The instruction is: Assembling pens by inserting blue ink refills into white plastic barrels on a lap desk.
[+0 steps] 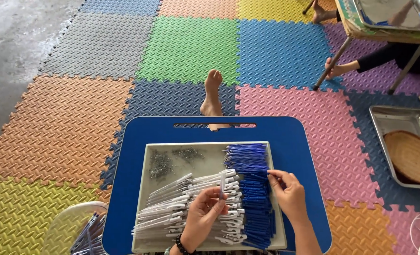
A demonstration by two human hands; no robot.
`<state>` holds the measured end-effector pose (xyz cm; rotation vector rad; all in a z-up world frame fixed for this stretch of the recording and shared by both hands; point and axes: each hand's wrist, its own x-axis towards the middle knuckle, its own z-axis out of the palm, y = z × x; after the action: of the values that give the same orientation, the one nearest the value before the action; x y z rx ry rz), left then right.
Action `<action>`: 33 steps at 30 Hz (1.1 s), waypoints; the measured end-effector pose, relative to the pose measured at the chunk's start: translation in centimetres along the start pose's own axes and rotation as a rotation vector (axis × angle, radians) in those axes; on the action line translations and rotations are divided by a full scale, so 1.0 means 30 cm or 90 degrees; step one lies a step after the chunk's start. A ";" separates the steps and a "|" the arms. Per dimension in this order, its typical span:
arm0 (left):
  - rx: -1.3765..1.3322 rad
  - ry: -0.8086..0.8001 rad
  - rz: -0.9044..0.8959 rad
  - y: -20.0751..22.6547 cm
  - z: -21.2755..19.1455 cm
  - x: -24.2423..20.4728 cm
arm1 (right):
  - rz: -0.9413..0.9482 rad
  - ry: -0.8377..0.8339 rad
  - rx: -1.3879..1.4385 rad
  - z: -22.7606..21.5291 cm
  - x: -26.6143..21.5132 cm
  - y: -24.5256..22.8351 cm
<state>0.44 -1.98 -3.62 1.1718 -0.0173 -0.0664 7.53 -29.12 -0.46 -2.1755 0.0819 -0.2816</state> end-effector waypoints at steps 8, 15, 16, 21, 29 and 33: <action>-0.002 0.013 -0.030 0.015 0.000 0.002 | 0.047 -0.040 0.331 0.002 0.019 0.013; -0.018 0.008 -0.034 0.022 0.004 -0.004 | 0.067 -0.147 0.593 0.042 0.015 -0.006; -0.018 0.009 -0.033 0.029 0.007 -0.007 | 0.067 -0.149 0.593 0.041 0.012 -0.021; -0.003 0.009 -0.039 0.048 0.013 -0.012 | 0.154 -0.148 0.633 0.055 0.012 -0.041; -0.010 -0.005 -0.034 0.081 0.058 -0.022 | 0.210 -0.093 0.700 0.014 0.056 -0.114; -0.009 -0.030 -0.012 0.140 0.071 0.002 | 0.142 -0.102 0.763 -0.019 0.112 -0.190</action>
<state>0.60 -2.32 1.09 1.1564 -0.0476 -0.1117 10.39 -26.81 5.06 -0.9773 0.0428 0.0047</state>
